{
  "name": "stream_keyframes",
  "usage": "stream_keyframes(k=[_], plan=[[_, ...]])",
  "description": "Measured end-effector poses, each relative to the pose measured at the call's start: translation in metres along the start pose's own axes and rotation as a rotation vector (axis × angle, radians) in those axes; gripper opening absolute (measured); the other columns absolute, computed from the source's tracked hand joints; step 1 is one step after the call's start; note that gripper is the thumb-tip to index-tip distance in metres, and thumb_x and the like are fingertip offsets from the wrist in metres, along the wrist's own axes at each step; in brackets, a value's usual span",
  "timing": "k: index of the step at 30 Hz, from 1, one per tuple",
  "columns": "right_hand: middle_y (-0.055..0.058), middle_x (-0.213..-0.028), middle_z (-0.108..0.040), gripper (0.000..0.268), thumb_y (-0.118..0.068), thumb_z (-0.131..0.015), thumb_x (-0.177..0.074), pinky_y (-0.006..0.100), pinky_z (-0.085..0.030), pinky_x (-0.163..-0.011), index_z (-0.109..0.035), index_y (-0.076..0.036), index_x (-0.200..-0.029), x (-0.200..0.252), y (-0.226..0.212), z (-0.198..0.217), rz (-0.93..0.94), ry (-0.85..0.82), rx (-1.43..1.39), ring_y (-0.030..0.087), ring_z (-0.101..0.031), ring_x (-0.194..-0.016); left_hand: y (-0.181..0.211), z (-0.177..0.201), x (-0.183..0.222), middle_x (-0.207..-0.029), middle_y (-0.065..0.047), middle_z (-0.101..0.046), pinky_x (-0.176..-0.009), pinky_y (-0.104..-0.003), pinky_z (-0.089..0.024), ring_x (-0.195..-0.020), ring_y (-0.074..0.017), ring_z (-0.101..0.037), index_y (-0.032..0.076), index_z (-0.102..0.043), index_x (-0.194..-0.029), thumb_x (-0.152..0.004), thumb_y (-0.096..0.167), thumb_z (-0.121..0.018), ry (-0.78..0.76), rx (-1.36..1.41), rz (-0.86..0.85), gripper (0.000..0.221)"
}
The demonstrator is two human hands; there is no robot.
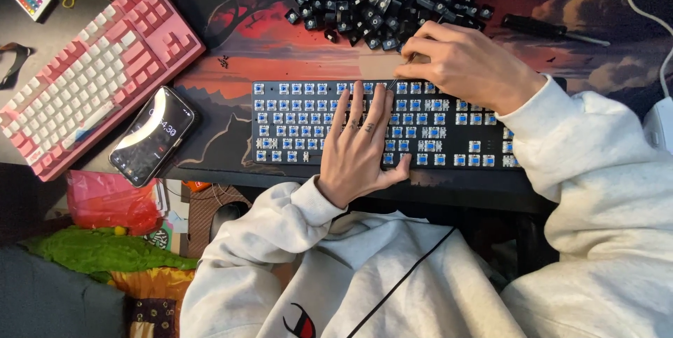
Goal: Unscrewing the internal plate of a mechanical keyboard using a small screwdriver as part of a disassembly process.
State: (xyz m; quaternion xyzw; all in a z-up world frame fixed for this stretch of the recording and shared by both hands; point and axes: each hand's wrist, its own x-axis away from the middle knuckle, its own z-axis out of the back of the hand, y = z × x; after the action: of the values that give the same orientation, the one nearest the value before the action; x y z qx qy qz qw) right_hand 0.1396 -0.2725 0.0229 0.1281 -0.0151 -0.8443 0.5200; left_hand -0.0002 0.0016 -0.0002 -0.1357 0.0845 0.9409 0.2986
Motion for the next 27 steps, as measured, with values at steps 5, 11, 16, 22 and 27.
stream_keyframes(k=[5,11,16,22,27], plan=[[0.002,-0.131,-0.083,0.029,-0.011,-0.089,-0.109,0.034,-0.072,-0.096,-0.089,-0.025,-0.134,0.002,0.001,-0.007,-0.020,0.006,-0.039,0.023,-0.076,-0.119,0.000,0.000,0.000,-0.189,-0.022,-0.051,-0.150,-0.062,-0.033,-0.177,-0.0521,-0.043,-0.002,-0.059,-0.181,-0.115,0.079,-0.044,0.001,0.004,0.000,0.106],[0.009,-0.135,-0.084,0.026,-0.018,-0.089,-0.110,0.042,-0.072,-0.094,-0.090,-0.017,-0.136,0.003,0.004,-0.009,-0.076,0.002,-0.220,0.030,-0.075,-0.120,-0.002,0.002,0.003,-0.187,-0.024,-0.052,-0.150,-0.063,-0.034,-0.177,-0.0517,-0.043,-0.004,-0.064,-0.176,-0.116,0.078,-0.054,0.062,0.065,-0.008,0.102],[0.010,-0.134,-0.084,0.024,-0.026,-0.087,-0.119,0.046,-0.069,-0.091,-0.092,-0.009,-0.136,-0.011,0.007,0.010,-0.069,0.088,-0.269,0.032,-0.076,-0.119,-0.005,0.008,0.005,-0.186,-0.026,-0.052,-0.150,-0.064,-0.036,-0.176,-0.0514,-0.043,-0.005,-0.069,-0.173,-0.119,0.075,-0.056,0.119,0.087,-0.021,0.097],[0.009,-0.129,-0.080,0.012,-0.008,-0.085,-0.126,0.048,-0.062,-0.095,-0.092,-0.012,-0.134,-0.087,0.006,0.027,-0.039,0.183,-0.239,0.034,-0.071,-0.115,-0.009,0.014,0.013,-0.191,-0.023,-0.043,-0.154,-0.063,-0.036,-0.181,-0.0480,-0.042,0.000,-0.055,-0.183,-0.124,0.075,-0.049,0.100,0.102,-0.041,0.095],[0.003,-0.117,-0.079,0.020,-0.009,-0.079,-0.119,0.045,-0.062,-0.089,-0.095,-0.019,-0.124,-0.191,-0.009,-0.019,0.025,0.302,-0.047,0.028,-0.069,-0.108,-0.012,0.004,0.016,-0.190,-0.023,-0.047,-0.153,-0.064,-0.035,-0.180,-0.0492,-0.044,0.003,-0.058,-0.181,-0.121,0.072,-0.059,0.124,0.111,-0.060,0.092]])
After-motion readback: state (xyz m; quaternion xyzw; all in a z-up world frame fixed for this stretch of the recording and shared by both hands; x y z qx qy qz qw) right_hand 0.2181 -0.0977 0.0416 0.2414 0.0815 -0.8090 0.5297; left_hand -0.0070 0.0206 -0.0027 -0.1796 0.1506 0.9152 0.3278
